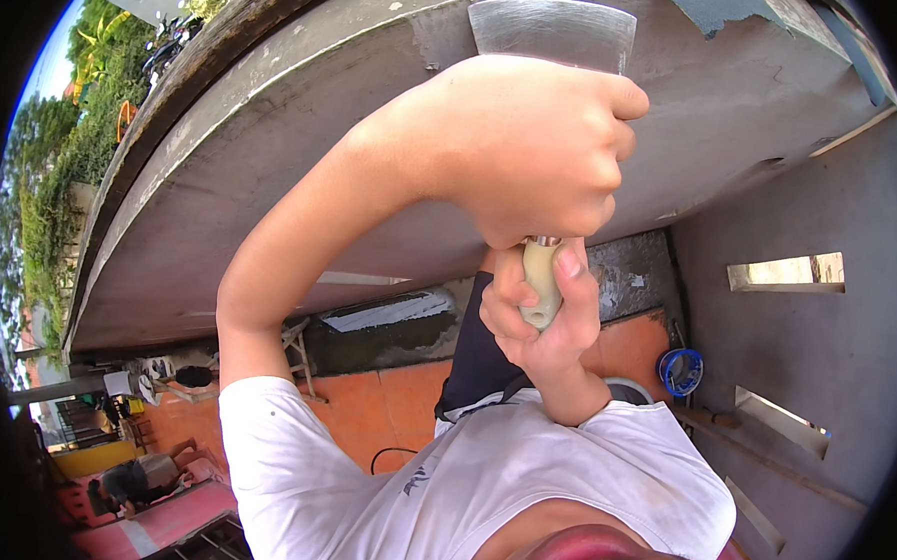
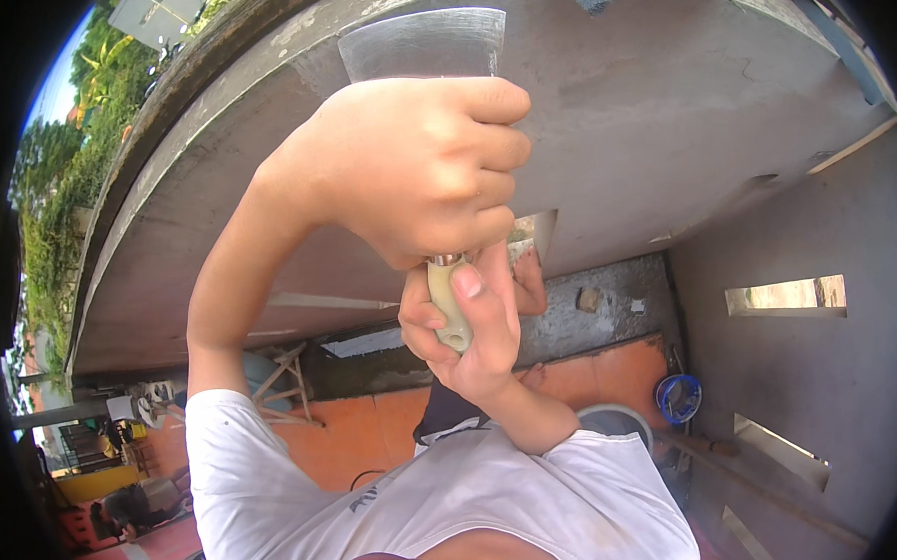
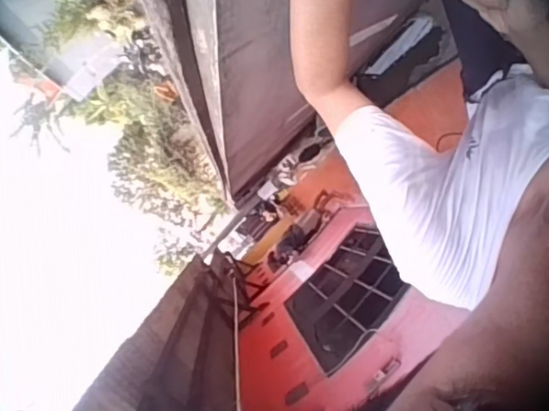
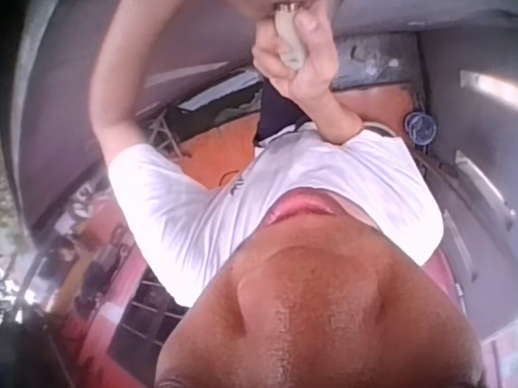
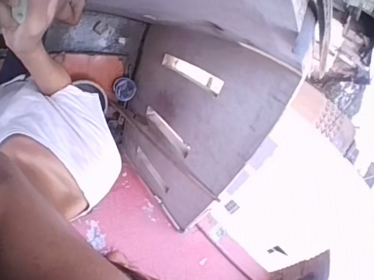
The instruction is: The person uses a trowel to apply and smooth plaster onto a ceiling surface. The person repeatedly scoops material and spreads it across the ceiling, working in sections to create a uniform finish.
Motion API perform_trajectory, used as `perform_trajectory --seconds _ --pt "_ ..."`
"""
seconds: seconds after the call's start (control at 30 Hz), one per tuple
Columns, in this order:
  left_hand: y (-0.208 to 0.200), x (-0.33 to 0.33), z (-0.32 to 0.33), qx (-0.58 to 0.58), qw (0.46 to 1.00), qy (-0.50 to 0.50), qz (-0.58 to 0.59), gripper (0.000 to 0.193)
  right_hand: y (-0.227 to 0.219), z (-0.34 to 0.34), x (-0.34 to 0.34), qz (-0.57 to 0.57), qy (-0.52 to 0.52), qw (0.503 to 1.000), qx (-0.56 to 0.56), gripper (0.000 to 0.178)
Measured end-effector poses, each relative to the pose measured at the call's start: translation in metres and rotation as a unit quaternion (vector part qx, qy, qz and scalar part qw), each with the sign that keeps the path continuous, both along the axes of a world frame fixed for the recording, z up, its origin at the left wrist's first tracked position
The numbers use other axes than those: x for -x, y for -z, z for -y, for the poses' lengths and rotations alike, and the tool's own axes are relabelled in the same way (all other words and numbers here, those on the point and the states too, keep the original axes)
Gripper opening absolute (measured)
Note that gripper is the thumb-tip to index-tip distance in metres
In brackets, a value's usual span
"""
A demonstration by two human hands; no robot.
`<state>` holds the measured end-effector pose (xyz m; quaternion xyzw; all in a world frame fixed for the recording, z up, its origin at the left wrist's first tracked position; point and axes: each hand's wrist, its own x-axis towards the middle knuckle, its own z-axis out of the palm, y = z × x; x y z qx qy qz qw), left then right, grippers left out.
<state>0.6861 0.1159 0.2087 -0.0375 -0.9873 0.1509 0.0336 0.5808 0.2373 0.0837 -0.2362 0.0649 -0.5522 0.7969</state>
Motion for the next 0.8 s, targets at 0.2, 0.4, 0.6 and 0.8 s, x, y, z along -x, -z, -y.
perform_trajectory --seconds 0.2,0.4,0.6,0.8 --pt "0.004 0.001 -0.003 -0.008 1.0 -0.013 0.002 0.023 0.002 0.002 0.0 0.003 0.004 1.0 0.004 0.039" --pt "0.004 0.002 -0.005 0.014 1.0 -0.027 0.003 0.023 0.006 0.004 0.004 0.025 -0.013 1.0 0.004 0.038" --pt "0.01 0.003 -0.013 -0.008 0.998 -0.062 -0.006 0.022 0.008 0.002 0.006 0.027 -0.024 0.999 0.016 0.038" --pt "-0.005 0.007 -0.015 0.028 0.997 -0.078 -0.009 0.019 -0.004 0.006 0.016 0.063 -0.049 0.997 0.006 0.026"
